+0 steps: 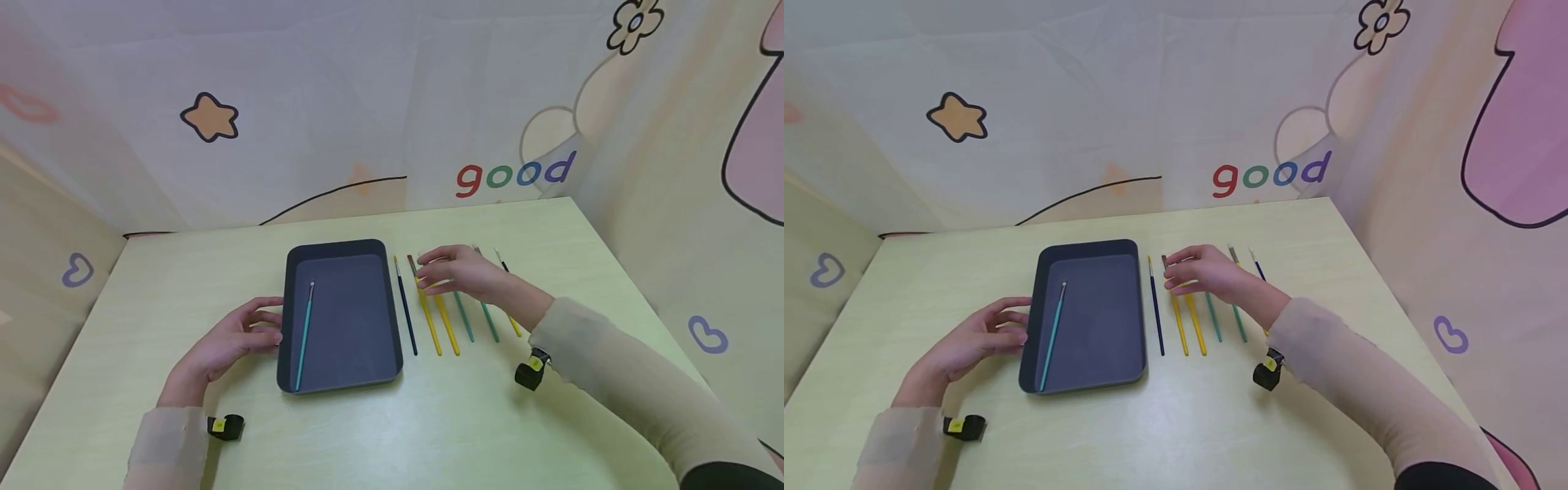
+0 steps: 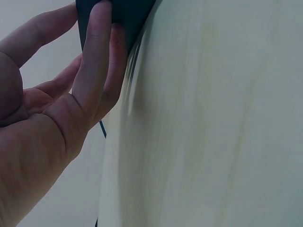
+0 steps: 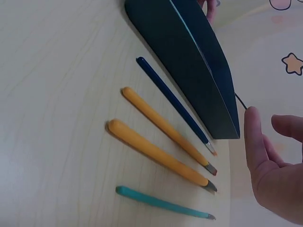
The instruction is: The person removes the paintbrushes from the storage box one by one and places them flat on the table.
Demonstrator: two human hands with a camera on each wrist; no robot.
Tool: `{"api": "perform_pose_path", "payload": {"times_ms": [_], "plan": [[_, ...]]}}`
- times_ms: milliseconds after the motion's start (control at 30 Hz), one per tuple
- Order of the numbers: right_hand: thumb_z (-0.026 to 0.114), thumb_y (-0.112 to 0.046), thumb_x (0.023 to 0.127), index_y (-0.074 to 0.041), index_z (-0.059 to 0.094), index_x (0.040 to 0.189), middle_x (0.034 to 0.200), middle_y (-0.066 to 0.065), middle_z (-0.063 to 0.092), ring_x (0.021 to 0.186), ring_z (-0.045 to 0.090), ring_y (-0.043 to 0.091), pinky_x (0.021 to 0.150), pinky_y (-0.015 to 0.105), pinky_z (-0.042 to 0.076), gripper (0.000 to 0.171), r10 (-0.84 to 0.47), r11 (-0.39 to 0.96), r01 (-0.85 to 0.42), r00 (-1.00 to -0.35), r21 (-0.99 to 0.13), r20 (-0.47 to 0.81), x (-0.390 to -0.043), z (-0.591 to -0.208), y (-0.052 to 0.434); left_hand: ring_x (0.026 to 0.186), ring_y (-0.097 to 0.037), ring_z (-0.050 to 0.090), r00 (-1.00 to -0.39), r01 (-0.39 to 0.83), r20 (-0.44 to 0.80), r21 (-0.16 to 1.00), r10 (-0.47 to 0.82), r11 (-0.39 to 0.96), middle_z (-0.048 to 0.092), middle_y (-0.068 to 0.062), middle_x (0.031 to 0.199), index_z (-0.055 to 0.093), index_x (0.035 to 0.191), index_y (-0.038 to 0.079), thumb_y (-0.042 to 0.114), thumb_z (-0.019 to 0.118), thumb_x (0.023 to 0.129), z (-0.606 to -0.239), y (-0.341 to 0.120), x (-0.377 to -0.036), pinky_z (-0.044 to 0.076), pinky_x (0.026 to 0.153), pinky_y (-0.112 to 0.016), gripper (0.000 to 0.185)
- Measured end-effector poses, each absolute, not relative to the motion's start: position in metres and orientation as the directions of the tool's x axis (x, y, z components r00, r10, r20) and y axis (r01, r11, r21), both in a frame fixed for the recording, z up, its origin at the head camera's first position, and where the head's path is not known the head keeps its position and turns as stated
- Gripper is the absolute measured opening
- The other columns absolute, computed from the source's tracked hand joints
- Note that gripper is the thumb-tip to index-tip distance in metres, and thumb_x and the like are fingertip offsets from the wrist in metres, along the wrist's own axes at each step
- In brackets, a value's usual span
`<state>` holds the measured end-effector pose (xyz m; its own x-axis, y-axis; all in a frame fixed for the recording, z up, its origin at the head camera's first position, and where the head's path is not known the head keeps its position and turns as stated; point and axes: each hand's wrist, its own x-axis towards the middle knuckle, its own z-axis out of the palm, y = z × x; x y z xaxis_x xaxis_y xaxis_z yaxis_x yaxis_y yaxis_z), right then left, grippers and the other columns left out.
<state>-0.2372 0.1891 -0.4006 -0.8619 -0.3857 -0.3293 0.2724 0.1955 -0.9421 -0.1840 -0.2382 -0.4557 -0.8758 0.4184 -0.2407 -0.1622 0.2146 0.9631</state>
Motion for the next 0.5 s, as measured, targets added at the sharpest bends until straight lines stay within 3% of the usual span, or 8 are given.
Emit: {"api": "perform_pose_path", "payload": {"times_ms": [167,500], "plan": [[0.061,-0.006,0.103,0.012,0.047,0.141,0.129,0.03,0.061,0.104,0.07,0.028,0.093,0.041,0.057,0.044,-0.437,0.157,0.292,-0.836,-0.943,-0.332,-0.236,-0.4,0.171,0.101,-0.026,0.066,-0.877,-0.168,-0.245,0.962,0.413,0.214,0.048,-0.028,0.132,0.034,0.156,0.003,0.003,0.072,0.094,-0.456,-0.239,-0.183,0.059,0.09,-0.039,0.072],[0.054,-0.003,0.106,0.015,0.043,0.144,0.135,0.033,0.058,0.111,0.069,0.03,0.101,0.046,0.052,0.043,-0.542,0.127,0.314,-0.773,-0.941,-0.331,-0.231,-0.403,0.148,0.102,-0.025,0.066,-0.875,-0.166,-0.242,0.964,0.419,0.208,0.048,-0.028,0.132,0.034,0.156,0.003,0.005,0.072,0.095,-0.456,-0.239,-0.184,0.059,0.09,-0.04,0.072]]}}
